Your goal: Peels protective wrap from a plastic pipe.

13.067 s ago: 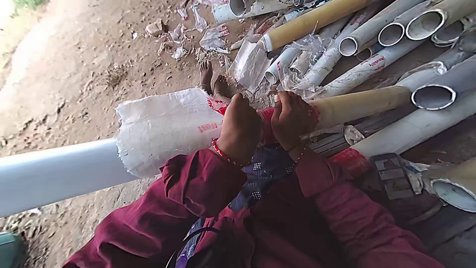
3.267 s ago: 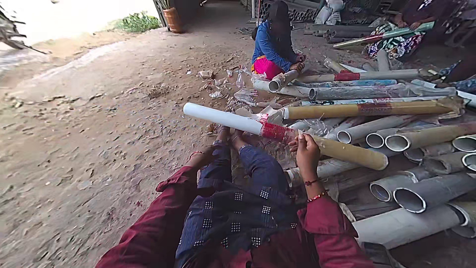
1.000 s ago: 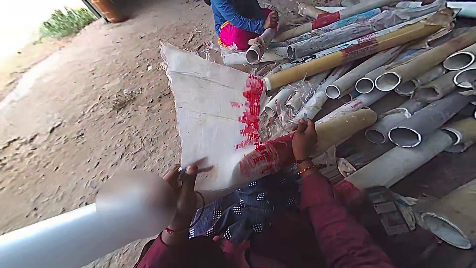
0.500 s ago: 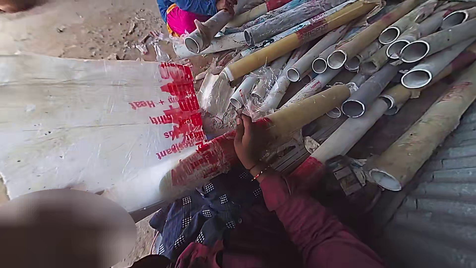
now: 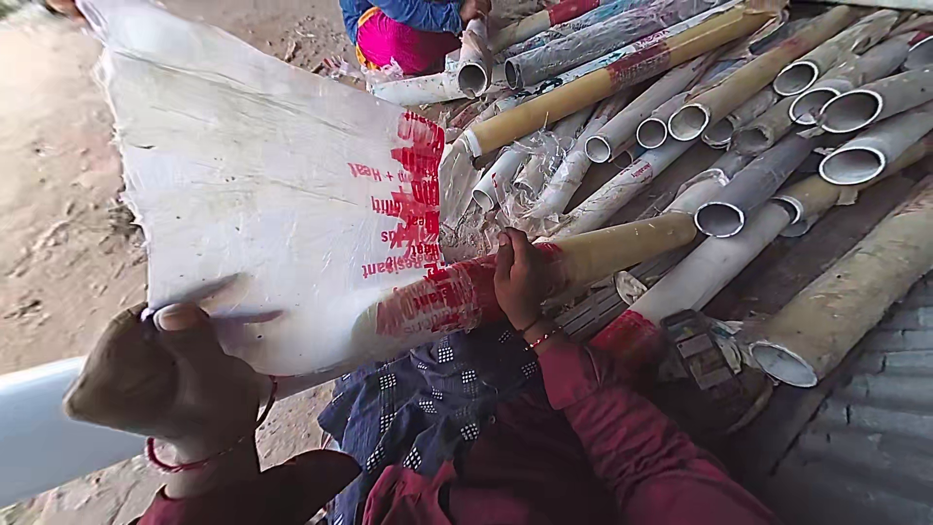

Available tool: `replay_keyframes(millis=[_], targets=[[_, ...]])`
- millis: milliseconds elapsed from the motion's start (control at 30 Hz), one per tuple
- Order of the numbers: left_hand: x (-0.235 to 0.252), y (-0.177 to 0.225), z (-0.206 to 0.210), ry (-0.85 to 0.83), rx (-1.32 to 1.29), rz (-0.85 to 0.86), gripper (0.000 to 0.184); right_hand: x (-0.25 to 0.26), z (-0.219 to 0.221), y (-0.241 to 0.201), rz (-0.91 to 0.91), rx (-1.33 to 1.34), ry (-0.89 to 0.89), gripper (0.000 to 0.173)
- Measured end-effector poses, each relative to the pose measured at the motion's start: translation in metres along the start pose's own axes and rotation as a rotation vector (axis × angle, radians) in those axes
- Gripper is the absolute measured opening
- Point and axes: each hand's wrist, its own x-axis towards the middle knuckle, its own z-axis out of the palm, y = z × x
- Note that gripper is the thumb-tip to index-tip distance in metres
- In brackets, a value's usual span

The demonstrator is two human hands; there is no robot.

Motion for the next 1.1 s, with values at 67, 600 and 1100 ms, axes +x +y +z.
replay_keyframes(millis=[67, 600, 1100], targets=[[-0.008, 0.005, 0.002, 0.016, 0.003, 0.032, 0.022, 0.000, -0.006, 0.012, 0.000, 0.034, 0.005, 0.023], [-0.019, 0.095, -0.052, -0.474, -0.326, -0.498, 0.058, 0.002, -0.006, 0.012, 0.263, 0.156, -0.038, 0.030], [-0.060, 0.091, -0.006, -0.167, -0.251, -0.324, 0.042, 0.001, -0.012, 0.007, 0.249, 0.167, -0.117, 0.032]])
